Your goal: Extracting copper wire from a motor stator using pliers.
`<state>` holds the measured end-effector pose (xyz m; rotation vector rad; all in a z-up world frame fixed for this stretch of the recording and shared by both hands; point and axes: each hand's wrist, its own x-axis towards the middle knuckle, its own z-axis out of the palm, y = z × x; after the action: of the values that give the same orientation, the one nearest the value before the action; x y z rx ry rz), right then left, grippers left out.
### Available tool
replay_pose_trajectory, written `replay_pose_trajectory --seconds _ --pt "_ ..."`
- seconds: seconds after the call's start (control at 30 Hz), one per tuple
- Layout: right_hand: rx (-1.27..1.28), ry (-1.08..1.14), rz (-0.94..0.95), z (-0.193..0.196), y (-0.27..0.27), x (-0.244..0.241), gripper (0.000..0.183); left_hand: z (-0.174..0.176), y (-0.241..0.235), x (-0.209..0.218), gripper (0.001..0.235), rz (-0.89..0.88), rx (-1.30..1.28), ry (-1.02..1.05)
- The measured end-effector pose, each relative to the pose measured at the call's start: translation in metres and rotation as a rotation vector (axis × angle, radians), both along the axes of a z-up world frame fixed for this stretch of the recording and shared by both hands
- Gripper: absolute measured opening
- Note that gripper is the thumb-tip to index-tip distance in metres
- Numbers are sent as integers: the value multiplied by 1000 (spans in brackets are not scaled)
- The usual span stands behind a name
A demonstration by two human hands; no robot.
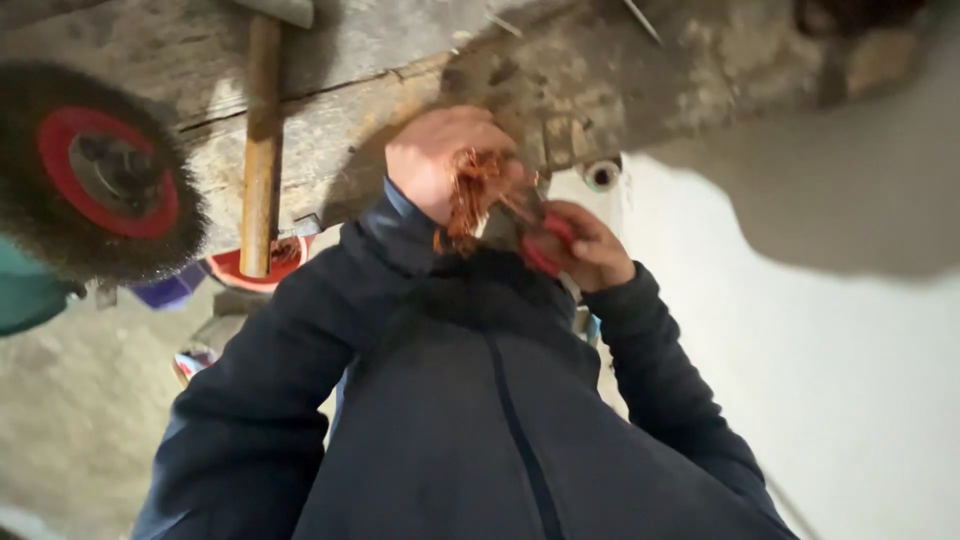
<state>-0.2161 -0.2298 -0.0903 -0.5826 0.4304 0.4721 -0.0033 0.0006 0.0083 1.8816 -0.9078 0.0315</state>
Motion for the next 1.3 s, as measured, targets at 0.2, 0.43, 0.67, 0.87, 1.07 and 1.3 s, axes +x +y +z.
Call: replay_pose_trajectory --seconds 0.2,0.43,0.67,0.87,1.07,1.3 --pt "-1034 -415 -305 25 69 -21 95 -7 1 -8 20 57 -104 -27" --pt "-2208 -318 42 26 89 -18 82 -31 -5 -14 17 123 -105 -141" --pt "-2401 -161 179 61 90 4 78 -101 -24 -20 29 392 -34 19" --pt "-2376 -374 -4 63 70 16 45 -101 -21 -10 28 260 72 -155" --pt "-2079 -467 309 100 47 32 50 -44 -18 -16 28 227 -17 -107" --pt "-1805 -535 766 92 -3 53 43 -15 -5 -9 22 141 -40 -79"
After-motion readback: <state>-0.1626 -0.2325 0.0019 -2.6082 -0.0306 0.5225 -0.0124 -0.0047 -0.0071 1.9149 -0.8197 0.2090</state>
